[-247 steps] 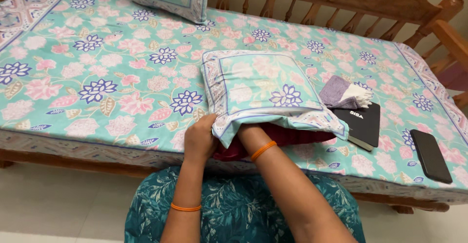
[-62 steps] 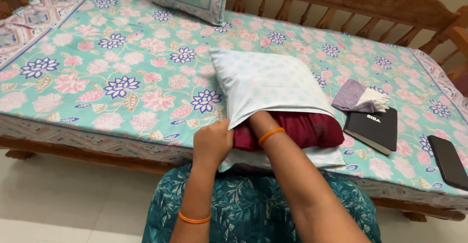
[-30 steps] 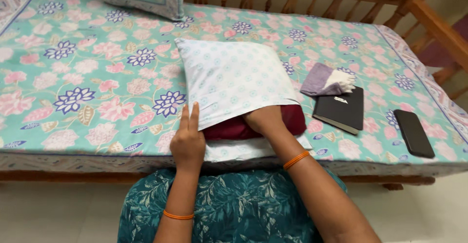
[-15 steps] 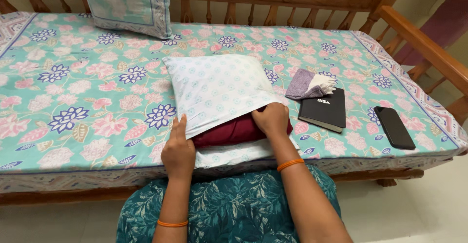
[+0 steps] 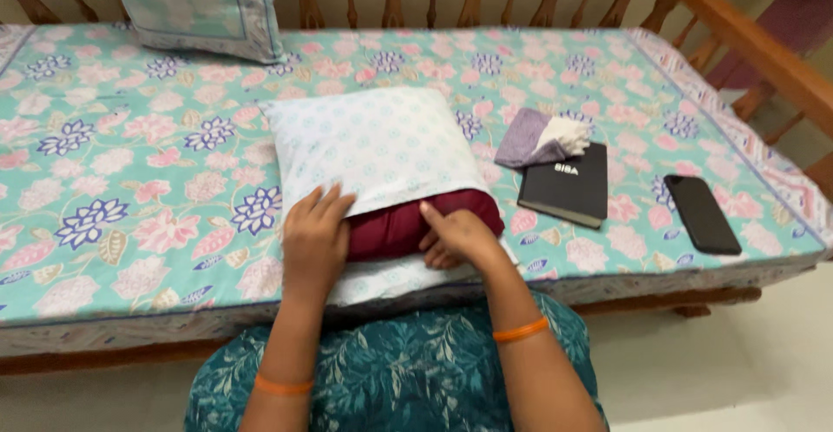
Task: The person inserts a maroon pillow into a light blue patterned pillowcase on a bed, then smooths and adjusts the case. A small cloth is used to wipe the pillow surface after it is covered.
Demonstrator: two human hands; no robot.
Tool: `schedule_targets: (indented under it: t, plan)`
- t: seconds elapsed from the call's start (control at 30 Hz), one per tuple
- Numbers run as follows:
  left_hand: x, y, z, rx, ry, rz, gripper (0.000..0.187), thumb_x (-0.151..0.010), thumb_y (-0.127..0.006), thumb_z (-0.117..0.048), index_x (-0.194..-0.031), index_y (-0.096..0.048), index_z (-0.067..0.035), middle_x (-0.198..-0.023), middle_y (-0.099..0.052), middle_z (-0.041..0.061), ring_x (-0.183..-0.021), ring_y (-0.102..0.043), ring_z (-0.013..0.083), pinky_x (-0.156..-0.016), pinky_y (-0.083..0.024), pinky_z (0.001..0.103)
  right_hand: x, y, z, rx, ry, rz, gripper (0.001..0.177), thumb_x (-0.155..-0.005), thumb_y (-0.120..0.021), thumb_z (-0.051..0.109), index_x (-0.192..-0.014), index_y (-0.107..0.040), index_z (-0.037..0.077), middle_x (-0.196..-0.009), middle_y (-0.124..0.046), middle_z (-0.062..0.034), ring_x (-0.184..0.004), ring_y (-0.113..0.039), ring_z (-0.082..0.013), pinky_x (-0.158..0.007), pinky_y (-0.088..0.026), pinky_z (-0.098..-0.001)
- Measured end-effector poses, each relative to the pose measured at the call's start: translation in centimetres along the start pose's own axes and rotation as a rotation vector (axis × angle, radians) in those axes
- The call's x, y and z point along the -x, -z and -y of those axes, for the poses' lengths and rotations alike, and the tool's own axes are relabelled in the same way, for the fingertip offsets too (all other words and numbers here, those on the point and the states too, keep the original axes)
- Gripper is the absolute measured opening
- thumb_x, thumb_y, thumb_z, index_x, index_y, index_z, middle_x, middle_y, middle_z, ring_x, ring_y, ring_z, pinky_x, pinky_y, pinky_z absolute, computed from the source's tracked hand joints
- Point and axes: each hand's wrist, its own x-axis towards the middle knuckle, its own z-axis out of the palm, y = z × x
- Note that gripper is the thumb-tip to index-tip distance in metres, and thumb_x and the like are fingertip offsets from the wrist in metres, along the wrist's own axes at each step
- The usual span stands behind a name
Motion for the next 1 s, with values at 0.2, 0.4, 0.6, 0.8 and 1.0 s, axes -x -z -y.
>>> schedule_targets:
  t: [0.2,0.4,0.6,0.8,1.0]
  plan:
    - [-6.1,-6.5,-4.1,0.012,-0.210,0.095,0.046,-0.080,-0.065,-0.005,-0.125,-0.070,-0.006,-0.134,-0.066,0.019,-0.121,-0.061,0.0436,-0.100,-0.049,0.050,-2.3,-0.6,-1.7,-0.021,-0.202,0.317,0.109,-0.094,-0.028,0.083,-0.102,-0.074,-0.015,-0.079,-0.075,-0.0264,-0.061,-0.072,-0.0314,-0.054,-0.060,-0.0353]
    - [-8.5,-9.1,-6.7,0.153,-0.161,0.026,0.035,-0.086,-0.061,-0.002,-0.117,-0.073,-0.014,-0.116,-0.074,0.013,-0.115,-0.067,0.0419,-0.093,-0.054,0.047,-3.9,-3.4,-2.4,-0.487,-0.037,0.109,0.089,-0.090,-0.029,0.077,-0.127,-0.061,0.001,-0.105,-0.076,-0.0240,-0.083,-0.076,-0.0335,-0.065,-0.062,-0.0411]
    - [-9.4,-3.4,-7.7,0.441,0.202,-0.011,0.047,-0.083,-0.052,0.005,-0.120,-0.075,-0.014,-0.087,-0.073,0.017,-0.068,-0.066,0.0301,-0.069,-0.053,0.039,-3.7,-7.9,-1.0,-0.871,0.282,-0.042,0.076,-0.095,-0.061,0.061,-0.127,-0.070,-0.007,-0.115,-0.075,-0.0184,-0.102,-0.069,-0.0288,-0.085,-0.055,-0.0420]
    - [-7.6,0.2,-6.3,1.115,0.263,-0.304,0.030,-0.105,-0.039,0.005,-0.120,-0.065,0.000,-0.106,-0.071,0.005,-0.086,-0.055,0.0117,-0.082,-0.047,0.028,1.3,-4.4,2.9,-0.109,1.111,-0.754,0.071,-0.086,-0.077,0.051,-0.134,-0.064,-0.001,-0.130,-0.069,-0.0168,-0.121,-0.065,-0.0318,-0.104,-0.047,-0.0397]
    - [-0.7,-3.6,-2.2,1.640,0.460,-0.275,0.019,-0.114,-0.045,-0.011,-0.129,-0.052,-0.001,-0.114,-0.064,0.007,-0.100,-0.063,0.0148,-0.088,-0.055,0.031,6.7,-2.7,3.8,0.523,1.302,-0.714,0.072,-0.086,-0.077,0.051,-0.135,-0.063,0.000,-0.131,-0.068,-0.0171,-0.122,-0.063,-0.0322,-0.104,-0.047,-0.0400]
